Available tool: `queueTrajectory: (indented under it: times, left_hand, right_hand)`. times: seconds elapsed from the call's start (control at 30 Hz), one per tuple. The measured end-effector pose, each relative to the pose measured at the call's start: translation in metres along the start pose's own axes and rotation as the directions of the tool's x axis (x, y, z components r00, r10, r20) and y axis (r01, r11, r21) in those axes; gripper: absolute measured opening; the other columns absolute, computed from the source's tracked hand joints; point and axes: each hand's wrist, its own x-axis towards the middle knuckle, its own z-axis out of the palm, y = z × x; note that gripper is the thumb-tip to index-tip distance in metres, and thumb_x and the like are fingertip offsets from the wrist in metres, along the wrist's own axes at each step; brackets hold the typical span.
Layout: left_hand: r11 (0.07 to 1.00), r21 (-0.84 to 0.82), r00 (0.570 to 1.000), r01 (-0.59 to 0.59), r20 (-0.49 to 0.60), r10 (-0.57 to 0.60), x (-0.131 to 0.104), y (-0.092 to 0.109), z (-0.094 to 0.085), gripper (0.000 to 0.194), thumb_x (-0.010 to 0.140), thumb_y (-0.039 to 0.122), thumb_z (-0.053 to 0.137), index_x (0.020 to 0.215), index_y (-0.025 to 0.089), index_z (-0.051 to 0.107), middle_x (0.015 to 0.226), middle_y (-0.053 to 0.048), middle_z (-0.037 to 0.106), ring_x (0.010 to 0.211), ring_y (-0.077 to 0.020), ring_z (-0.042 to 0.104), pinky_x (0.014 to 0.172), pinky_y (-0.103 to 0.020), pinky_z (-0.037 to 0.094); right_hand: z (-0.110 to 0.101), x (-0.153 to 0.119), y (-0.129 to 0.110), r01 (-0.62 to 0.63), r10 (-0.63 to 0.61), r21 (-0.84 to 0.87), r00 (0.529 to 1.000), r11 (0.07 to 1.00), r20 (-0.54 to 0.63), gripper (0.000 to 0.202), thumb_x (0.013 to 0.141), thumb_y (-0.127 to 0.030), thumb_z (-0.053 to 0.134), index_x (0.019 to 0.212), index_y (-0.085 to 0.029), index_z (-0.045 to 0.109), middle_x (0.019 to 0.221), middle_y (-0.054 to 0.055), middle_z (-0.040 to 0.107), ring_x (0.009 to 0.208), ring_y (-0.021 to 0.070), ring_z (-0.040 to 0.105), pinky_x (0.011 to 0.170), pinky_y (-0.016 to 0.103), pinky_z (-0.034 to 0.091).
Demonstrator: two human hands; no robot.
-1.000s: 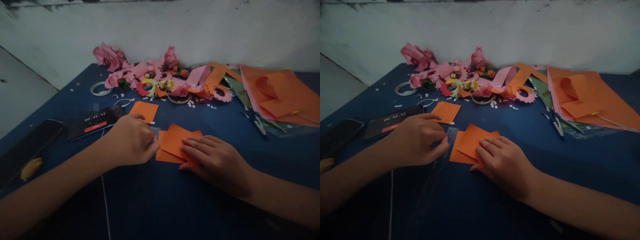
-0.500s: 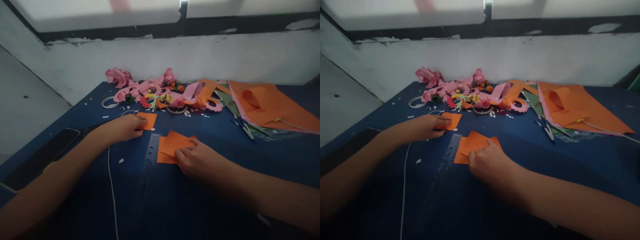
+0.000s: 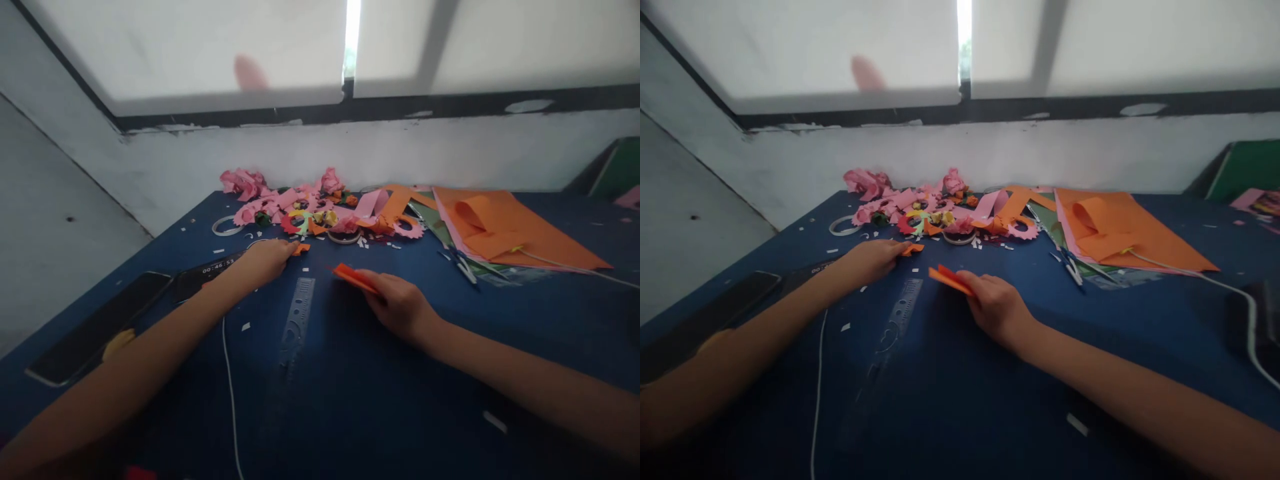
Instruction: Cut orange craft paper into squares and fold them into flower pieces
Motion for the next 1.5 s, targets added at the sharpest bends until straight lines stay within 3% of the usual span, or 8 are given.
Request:
queueTrajectory:
  times: [0.13, 0.27, 0.43, 0.63, 0.8, 1.0, 1.23, 1.5]
  left_hand:
    - [0.936, -0.350, 0.990, 0.049, -0.111, -0.093, 0.005, 0.011, 0.006, 0.031, 0.090, 0.034, 0.054, 0.116, 0.016, 0.053, 0.117, -0.009, 0.055, 0.101, -0.0212, 0.057, 0.085, -0.042, 0.050]
    - [0.706, -0.708, 0.982, 0.017, -0.120, -0.144, 0.019, 0.051, 0.016, 0.033, 0.089, 0.034, 0.055, 0.116, 0.015, 0.053, 0.116, -0.008, 0.055, 0.098, -0.0212, 0.058, 0.081, -0.040, 0.051]
    - [0.323, -0.942, 0.995, -0.090, -0.101, -0.019, 0.023, 0.097, 0.034, 0.032, 0.090, 0.035, 0.054, 0.115, 0.015, 0.053, 0.114, -0.008, 0.057, 0.097, -0.0204, 0.059, 0.082, -0.041, 0.051]
    - [0.058, -0.987, 0.983, -0.147, -0.139, 0.124, 0.008, 0.098, 0.035, 0.042, 0.079, 0.020, 0.054, 0.120, 0.016, 0.049, 0.116, -0.008, 0.058, 0.108, -0.0236, 0.055, 0.096, -0.044, 0.042]
    - [0.070, -0.989, 0.982, -0.132, -0.121, 0.142, -0.008, 0.111, 0.031, 0.053, 0.066, 0.011, 0.046, 0.118, 0.016, 0.045, 0.112, -0.006, 0.059, 0.105, -0.0215, 0.054, 0.096, -0.039, 0.040]
    - [0.167, -0.979, 0.992, -0.120, -0.113, 0.049, -0.024, 0.119, 0.029, 0.024, 0.072, 0.011, 0.042, 0.094, 0.018, 0.049, 0.087, -0.001, 0.054, 0.084, -0.0172, 0.052, 0.080, -0.035, 0.042]
    - [0.211, -0.965, 0.982, -0.158, -0.132, 0.132, -0.029, 0.118, 0.030, 0.051, 0.073, 0.009, 0.044, 0.123, 0.020, 0.038, 0.118, -0.006, 0.051, 0.114, -0.0214, 0.046, 0.101, -0.040, 0.033]
    - [0.302, -0.928, 0.957, -0.220, -0.145, 0.251, -0.031, 0.119, 0.025, 0.034, 0.082, 0.013, 0.045, 0.116, 0.018, 0.049, 0.113, -0.007, 0.057, 0.103, -0.0195, 0.054, 0.093, -0.035, 0.041]
  right_hand:
    - [0.002, -0.003, 0.021, -0.161, 0.204, 0.215, 0.959, 0.963, -0.196, 0.030, 0.091, -0.035, 0.051, 0.113, -0.014, 0.054, 0.102, 0.006, 0.058, 0.084, 0.0135, 0.059, 0.072, 0.032, 0.052]
    - [-0.005, 0.000, 0.023, -0.227, 0.349, 0.415, 0.904, 0.881, -0.246, 0.031, 0.090, -0.038, 0.052, 0.108, -0.013, 0.055, 0.098, 0.005, 0.059, 0.081, 0.0128, 0.059, 0.070, 0.031, 0.052]
    - [-0.006, 0.006, 0.022, -0.245, 0.408, 0.585, 0.898, 0.773, -0.164, 0.043, 0.086, -0.039, 0.059, 0.119, -0.014, 0.049, 0.107, 0.007, 0.057, 0.089, 0.0163, 0.059, 0.076, 0.036, 0.052]
    - [-0.005, 0.009, 0.024, -0.262, 0.363, 0.690, 0.932, 0.675, -0.002, 0.039, 0.083, -0.038, 0.059, 0.112, -0.014, 0.050, 0.106, 0.009, 0.060, 0.093, 0.0184, 0.061, 0.081, 0.037, 0.052]
    - [-0.014, 0.005, 0.009, -0.259, 0.326, 0.737, 0.944, 0.624, 0.055, 0.064, 0.078, -0.034, 0.062, 0.131, -0.019, 0.029, 0.103, 0.007, 0.059, 0.087, 0.0160, 0.061, 0.079, 0.032, 0.052]
    - [-0.019, -0.002, -0.002, -0.266, 0.318, 0.731, 0.946, 0.629, 0.072, 0.037, 0.083, -0.036, 0.052, 0.111, -0.021, 0.034, 0.084, 0.000, 0.049, 0.068, 0.0110, 0.054, 0.059, 0.023, 0.049]
    - [-0.017, -0.003, 0.001, -0.206, 0.167, 0.593, 0.978, 0.778, 0.122, 0.020, 0.086, -0.031, 0.048, 0.073, -0.020, 0.037, 0.069, -0.002, 0.045, 0.059, 0.0090, 0.044, 0.051, 0.020, 0.038]
    - [-0.023, -0.010, 0.005, -0.010, -0.083, 0.390, 0.972, 0.921, 0.221, 0.029, 0.086, -0.024, 0.052, 0.062, -0.016, 0.039, 0.071, -0.002, 0.053, 0.063, 0.0092, 0.045, 0.065, 0.028, 0.032]
